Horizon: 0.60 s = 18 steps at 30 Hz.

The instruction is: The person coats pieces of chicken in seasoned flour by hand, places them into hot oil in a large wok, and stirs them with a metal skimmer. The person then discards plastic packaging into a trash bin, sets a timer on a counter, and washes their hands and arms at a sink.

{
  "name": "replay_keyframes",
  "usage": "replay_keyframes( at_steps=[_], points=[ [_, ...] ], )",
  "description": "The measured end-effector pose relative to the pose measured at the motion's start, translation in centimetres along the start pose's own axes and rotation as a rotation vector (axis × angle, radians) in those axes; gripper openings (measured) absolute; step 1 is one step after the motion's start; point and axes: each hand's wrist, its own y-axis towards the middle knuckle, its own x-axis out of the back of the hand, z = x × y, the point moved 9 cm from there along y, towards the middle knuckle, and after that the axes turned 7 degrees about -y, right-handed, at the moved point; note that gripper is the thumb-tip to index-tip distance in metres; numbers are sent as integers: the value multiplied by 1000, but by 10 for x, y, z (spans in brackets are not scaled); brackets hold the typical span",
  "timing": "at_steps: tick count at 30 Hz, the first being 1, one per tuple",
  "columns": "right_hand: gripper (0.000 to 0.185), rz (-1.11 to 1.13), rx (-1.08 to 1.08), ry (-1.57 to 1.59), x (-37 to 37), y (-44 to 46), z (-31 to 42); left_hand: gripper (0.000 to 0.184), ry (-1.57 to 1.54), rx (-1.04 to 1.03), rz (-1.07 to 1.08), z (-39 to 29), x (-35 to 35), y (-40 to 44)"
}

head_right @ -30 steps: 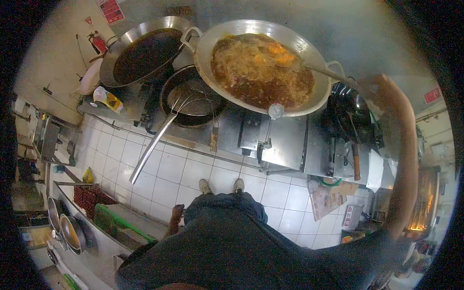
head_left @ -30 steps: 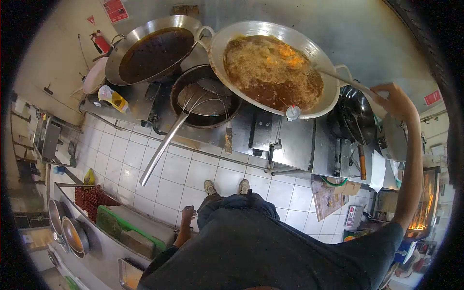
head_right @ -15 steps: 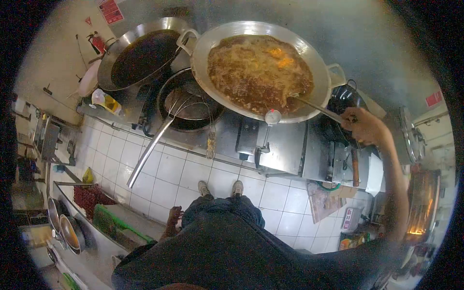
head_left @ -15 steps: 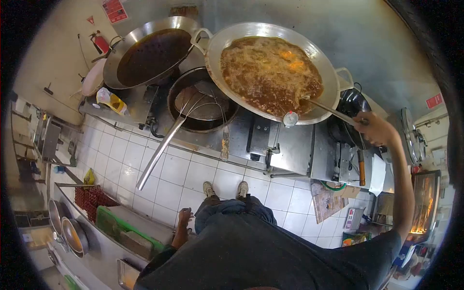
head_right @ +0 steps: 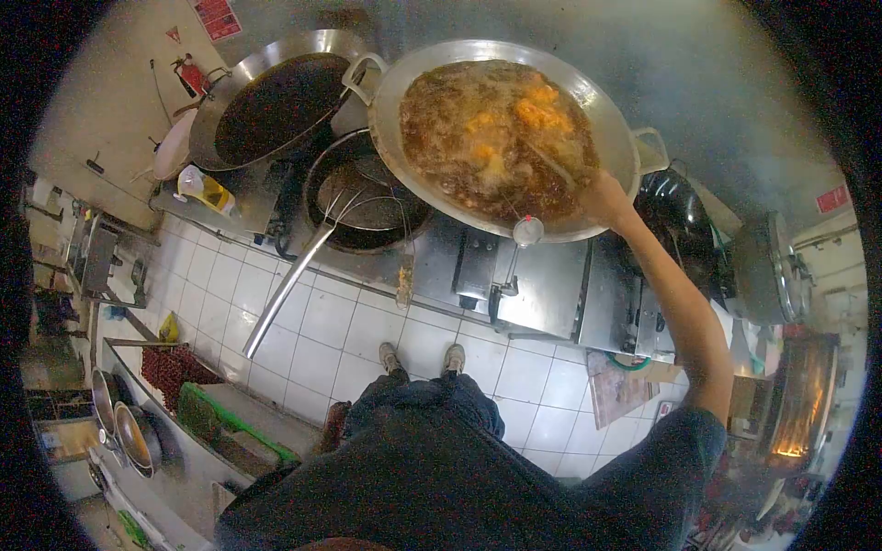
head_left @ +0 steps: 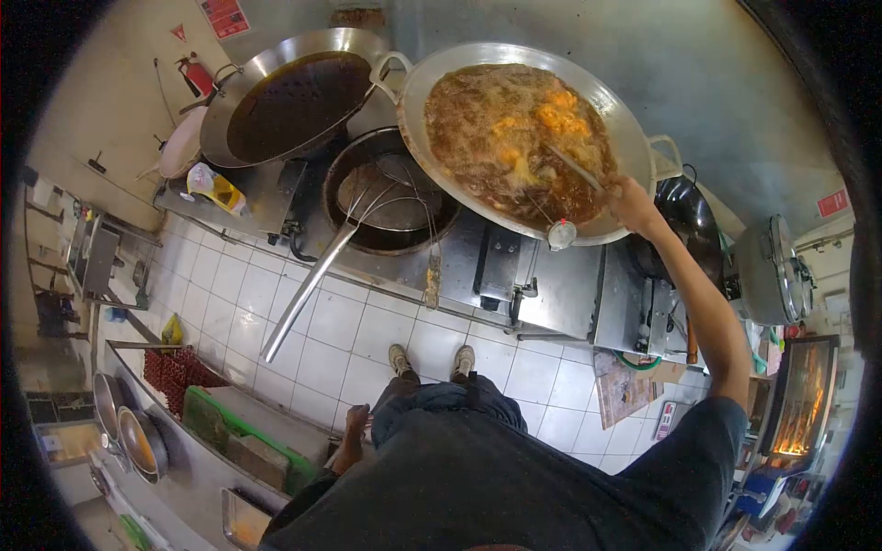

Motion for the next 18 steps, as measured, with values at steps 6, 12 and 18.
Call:
replay_keyframes(
  at_steps=[6,12,18],
  points=[
    [32,-294,161,-199,1,69,18,46,-245,196,-78,25,5,15],
    [30,-249,41,-395,26,83,30,44,-238,257,-82,7,5,-24],
    [33,-231,-8,-388,104,32,42,38,-48,270,-37,42,10,-13]
  ],
)
